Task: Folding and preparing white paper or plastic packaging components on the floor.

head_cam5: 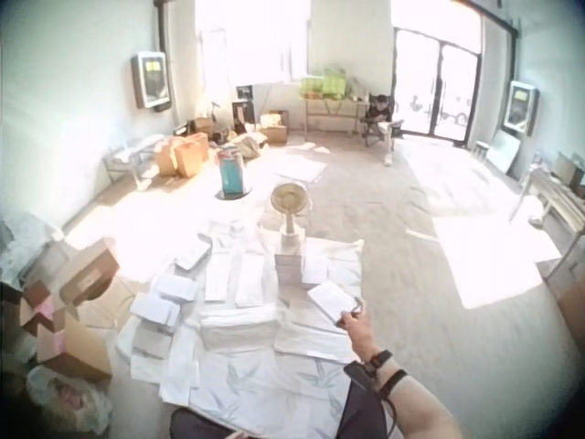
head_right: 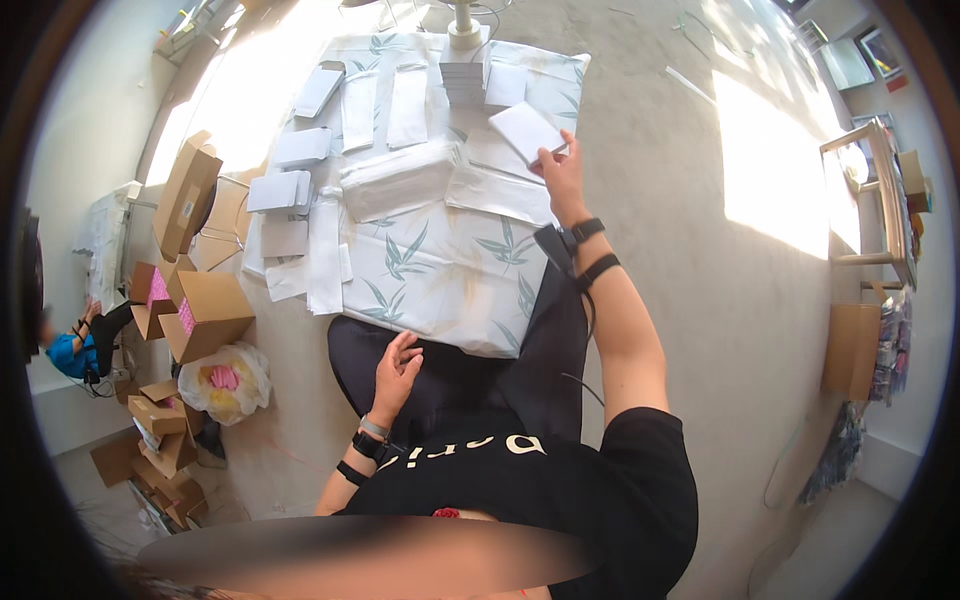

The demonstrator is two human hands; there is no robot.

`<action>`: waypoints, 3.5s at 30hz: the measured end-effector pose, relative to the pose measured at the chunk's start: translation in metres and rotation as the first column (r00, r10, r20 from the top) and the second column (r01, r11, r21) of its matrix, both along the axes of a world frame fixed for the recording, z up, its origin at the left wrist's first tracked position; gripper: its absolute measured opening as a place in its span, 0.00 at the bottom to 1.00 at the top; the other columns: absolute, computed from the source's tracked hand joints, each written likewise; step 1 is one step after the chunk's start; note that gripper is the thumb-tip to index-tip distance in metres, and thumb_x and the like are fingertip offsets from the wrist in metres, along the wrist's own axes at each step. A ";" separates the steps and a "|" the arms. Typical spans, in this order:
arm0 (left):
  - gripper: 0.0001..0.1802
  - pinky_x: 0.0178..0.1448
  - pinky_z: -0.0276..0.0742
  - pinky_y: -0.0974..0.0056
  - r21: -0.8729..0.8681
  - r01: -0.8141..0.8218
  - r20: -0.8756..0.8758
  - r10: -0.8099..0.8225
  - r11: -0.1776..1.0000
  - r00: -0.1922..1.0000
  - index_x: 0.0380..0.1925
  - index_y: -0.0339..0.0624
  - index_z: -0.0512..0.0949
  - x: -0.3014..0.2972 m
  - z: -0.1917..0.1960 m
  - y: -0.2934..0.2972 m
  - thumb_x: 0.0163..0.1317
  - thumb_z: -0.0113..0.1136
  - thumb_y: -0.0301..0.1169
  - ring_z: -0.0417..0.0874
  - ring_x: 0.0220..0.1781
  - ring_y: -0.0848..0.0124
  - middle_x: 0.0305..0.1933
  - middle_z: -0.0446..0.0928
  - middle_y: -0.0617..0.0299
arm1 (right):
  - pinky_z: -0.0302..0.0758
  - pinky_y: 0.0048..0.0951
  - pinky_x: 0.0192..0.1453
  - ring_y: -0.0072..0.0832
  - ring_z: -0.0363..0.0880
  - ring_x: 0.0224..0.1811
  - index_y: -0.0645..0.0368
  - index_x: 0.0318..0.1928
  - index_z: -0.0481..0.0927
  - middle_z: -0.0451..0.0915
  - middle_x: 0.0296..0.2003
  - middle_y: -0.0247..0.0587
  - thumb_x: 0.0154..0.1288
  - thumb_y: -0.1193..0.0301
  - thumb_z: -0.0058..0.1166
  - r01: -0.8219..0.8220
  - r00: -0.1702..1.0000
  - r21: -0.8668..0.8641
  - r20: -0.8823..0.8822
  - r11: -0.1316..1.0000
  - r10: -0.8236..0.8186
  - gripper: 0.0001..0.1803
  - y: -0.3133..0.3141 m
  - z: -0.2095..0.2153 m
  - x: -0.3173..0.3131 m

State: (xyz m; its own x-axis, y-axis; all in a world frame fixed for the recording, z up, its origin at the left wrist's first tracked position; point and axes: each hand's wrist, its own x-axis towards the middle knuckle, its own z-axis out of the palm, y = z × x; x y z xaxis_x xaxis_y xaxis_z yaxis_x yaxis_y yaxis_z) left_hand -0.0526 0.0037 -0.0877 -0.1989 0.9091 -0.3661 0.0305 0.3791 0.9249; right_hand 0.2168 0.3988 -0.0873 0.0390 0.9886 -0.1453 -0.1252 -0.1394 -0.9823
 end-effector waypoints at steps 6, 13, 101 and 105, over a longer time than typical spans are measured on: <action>0.29 0.58 0.81 0.68 -0.011 -0.081 0.032 0.081 0.997 0.996 0.71 0.36 0.67 -0.006 -0.010 0.009 0.71 0.61 0.23 0.84 0.58 0.70 0.65 0.78 0.52 | 0.91 0.37 0.44 0.41 0.84 0.48 0.56 0.68 0.55 0.73 0.56 0.58 0.64 0.81 0.63 0.455 0.871 -0.060 -0.180 0.889 -0.458 0.38 0.103 -0.029 -0.061; 0.28 0.62 0.81 0.65 -0.052 -0.141 0.052 0.144 0.989 0.988 0.70 0.33 0.66 -0.012 -0.014 0.020 0.72 0.58 0.23 0.84 0.58 0.67 0.63 0.78 0.50 | 0.85 0.37 0.42 0.43 0.87 0.46 0.61 0.67 0.64 0.83 0.47 0.56 0.67 0.74 0.63 0.444 0.887 -0.013 0.152 0.896 -0.437 0.32 0.141 -0.059 -0.095; 0.09 0.51 0.79 0.51 0.246 0.327 -0.807 0.006 0.912 0.591 0.38 0.40 0.80 0.063 -0.066 0.227 0.58 0.65 0.29 0.80 0.48 0.52 0.43 0.78 0.52 | 0.47 0.48 0.84 0.45 0.56 0.80 0.67 0.76 0.59 0.60 0.76 0.54 0.68 0.69 0.58 -0.519 0.388 0.158 0.919 0.840 0.066 0.39 -0.190 -0.084 -0.057; 0.06 0.46 0.79 0.51 0.193 0.308 -0.847 -0.001 0.932 0.532 0.31 0.42 0.79 0.064 -0.074 0.233 0.58 0.65 0.31 0.81 0.44 0.53 0.39 0.79 0.55 | 0.47 0.47 0.84 0.43 0.55 0.81 0.68 0.75 0.60 0.60 0.76 0.53 0.68 0.68 0.57 -0.530 0.388 0.156 0.919 0.833 0.074 0.38 -0.190 -0.083 -0.056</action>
